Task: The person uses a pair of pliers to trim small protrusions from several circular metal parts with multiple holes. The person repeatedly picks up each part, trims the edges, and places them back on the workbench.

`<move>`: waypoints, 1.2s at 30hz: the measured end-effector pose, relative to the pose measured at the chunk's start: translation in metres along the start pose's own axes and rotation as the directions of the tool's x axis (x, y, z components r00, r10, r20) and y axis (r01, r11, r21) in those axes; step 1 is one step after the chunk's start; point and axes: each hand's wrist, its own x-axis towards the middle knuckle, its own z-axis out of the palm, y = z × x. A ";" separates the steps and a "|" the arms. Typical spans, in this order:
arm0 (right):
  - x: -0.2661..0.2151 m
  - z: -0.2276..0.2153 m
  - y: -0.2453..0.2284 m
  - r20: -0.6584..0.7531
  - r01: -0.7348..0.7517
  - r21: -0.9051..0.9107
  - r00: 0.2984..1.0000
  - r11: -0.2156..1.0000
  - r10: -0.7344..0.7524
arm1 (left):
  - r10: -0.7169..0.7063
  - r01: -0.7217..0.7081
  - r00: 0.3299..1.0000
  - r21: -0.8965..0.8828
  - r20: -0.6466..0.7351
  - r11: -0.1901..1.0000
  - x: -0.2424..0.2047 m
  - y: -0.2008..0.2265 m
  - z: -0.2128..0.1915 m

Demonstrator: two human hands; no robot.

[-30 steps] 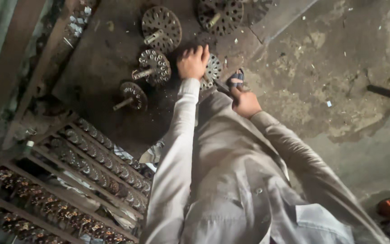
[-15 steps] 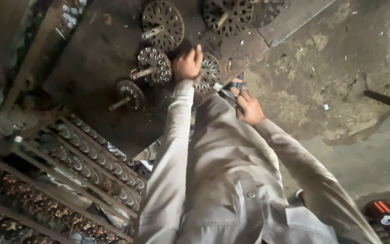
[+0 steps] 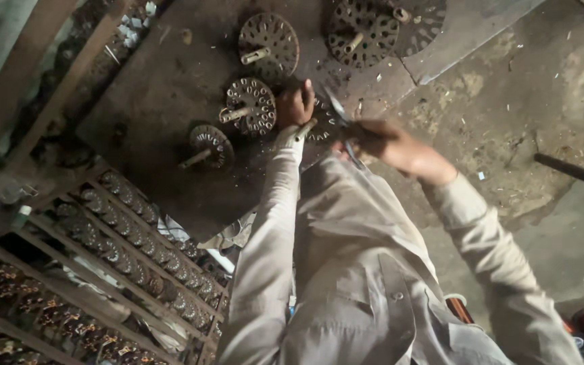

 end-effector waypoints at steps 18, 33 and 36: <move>-0.032 0.052 0.163 -0.577 -0.300 -0.491 0.815 0.818 -0.047 | -0.074 -0.029 0.886 0.214 0.458 0.976 0.052 0.052 -0.006; -0.008 0.033 0.221 -0.450 -0.184 -0.251 0.892 0.950 0.054 | 0.080 -0.215 0.912 0.302 0.403 0.929 0.047 0.066 -0.010; -0.012 0.050 0.233 -0.253 -0.119 0.512 0.926 0.851 0.281 | 0.157 -0.251 0.915 0.219 0.372 0.943 0.046 0.056 -0.005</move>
